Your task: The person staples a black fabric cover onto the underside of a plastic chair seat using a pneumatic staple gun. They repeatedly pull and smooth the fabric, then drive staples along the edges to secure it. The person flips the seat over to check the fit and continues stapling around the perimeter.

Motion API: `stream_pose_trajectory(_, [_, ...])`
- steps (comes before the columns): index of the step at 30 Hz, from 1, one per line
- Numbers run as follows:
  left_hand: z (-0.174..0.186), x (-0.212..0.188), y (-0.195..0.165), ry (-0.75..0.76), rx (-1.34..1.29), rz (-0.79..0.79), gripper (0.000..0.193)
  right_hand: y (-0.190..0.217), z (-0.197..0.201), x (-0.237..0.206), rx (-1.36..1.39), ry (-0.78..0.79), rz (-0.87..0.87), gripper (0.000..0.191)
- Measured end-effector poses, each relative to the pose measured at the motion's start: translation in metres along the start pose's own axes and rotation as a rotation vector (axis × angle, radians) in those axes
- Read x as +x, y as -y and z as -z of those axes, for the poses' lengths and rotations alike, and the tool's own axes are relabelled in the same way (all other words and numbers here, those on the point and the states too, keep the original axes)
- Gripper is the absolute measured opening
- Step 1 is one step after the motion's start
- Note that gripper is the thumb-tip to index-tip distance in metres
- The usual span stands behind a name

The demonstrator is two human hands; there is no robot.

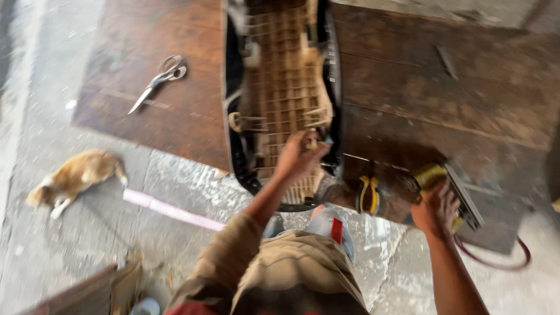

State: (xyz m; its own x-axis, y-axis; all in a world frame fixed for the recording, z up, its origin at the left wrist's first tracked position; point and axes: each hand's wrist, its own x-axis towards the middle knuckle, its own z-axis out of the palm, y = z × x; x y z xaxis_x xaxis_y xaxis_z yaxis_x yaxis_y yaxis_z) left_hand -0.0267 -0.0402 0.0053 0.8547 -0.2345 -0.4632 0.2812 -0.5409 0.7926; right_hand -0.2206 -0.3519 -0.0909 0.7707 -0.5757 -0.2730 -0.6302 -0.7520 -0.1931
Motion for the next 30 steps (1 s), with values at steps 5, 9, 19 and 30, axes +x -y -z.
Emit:
stream_pose_trajectory(5, [-0.016,-0.031,-0.008,-0.097,0.226,-0.272,0.069,-0.011,0.0,0.005,-0.009,0.053,0.096,0.112])
stream_pose_trajectory(9, [0.056,-0.053,0.025,-0.095,0.352,-0.7,0.045,-0.018,0.014,0.009,-0.06,0.113,0.055,0.081])
stream_pose_trajectory(19, [0.272,0.003,0.091,-0.306,0.775,-0.37,0.067,0.098,-0.026,-0.062,0.522,0.633,0.17,0.079])
stream_pose_trajectory(30, [0.275,0.193,0.011,0.111,1.42,-1.102,0.069,0.218,-0.09,-0.136,0.804,0.326,-0.373,0.067])
